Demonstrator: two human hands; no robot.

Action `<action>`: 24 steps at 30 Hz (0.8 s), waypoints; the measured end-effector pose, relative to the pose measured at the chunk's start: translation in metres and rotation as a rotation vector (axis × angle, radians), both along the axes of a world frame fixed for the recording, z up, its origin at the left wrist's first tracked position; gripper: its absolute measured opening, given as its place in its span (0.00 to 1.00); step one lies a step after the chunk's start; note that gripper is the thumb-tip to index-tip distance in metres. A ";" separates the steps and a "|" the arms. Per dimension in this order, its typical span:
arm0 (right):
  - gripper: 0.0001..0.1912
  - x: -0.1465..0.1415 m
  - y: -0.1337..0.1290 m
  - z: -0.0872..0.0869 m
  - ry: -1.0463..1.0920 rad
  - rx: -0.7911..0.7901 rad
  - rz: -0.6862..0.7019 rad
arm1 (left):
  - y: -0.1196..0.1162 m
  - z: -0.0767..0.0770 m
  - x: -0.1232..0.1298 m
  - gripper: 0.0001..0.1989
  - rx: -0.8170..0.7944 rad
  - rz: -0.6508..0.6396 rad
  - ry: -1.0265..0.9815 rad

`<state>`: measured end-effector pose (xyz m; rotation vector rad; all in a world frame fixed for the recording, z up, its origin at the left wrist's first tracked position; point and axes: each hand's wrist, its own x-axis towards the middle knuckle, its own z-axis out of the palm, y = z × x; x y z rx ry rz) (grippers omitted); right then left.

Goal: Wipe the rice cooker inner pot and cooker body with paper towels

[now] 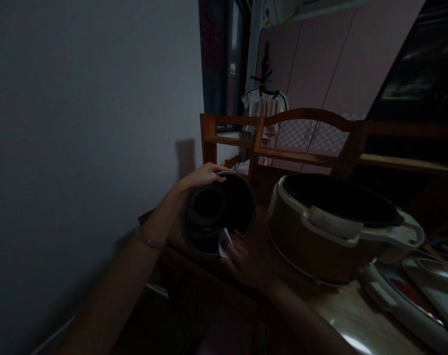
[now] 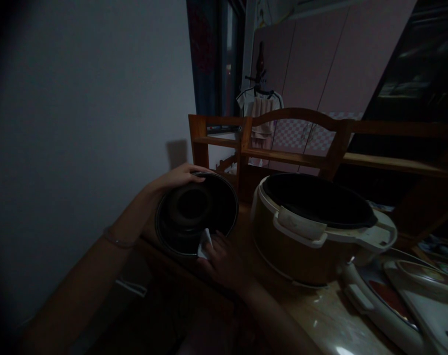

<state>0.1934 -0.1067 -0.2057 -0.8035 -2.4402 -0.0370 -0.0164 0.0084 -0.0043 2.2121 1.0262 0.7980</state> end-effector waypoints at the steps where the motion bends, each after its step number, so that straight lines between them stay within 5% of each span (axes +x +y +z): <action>1: 0.25 0.000 0.001 -0.002 0.007 0.015 -0.025 | -0.002 0.001 -0.001 0.25 -0.006 0.012 -0.008; 12: 0.22 0.007 0.018 -0.008 0.038 0.167 -0.341 | -0.006 0.003 -0.004 0.24 -0.014 0.022 0.008; 24: 0.26 0.006 0.027 -0.014 0.014 0.128 -0.375 | -0.004 -0.001 0.027 0.25 0.126 0.052 0.146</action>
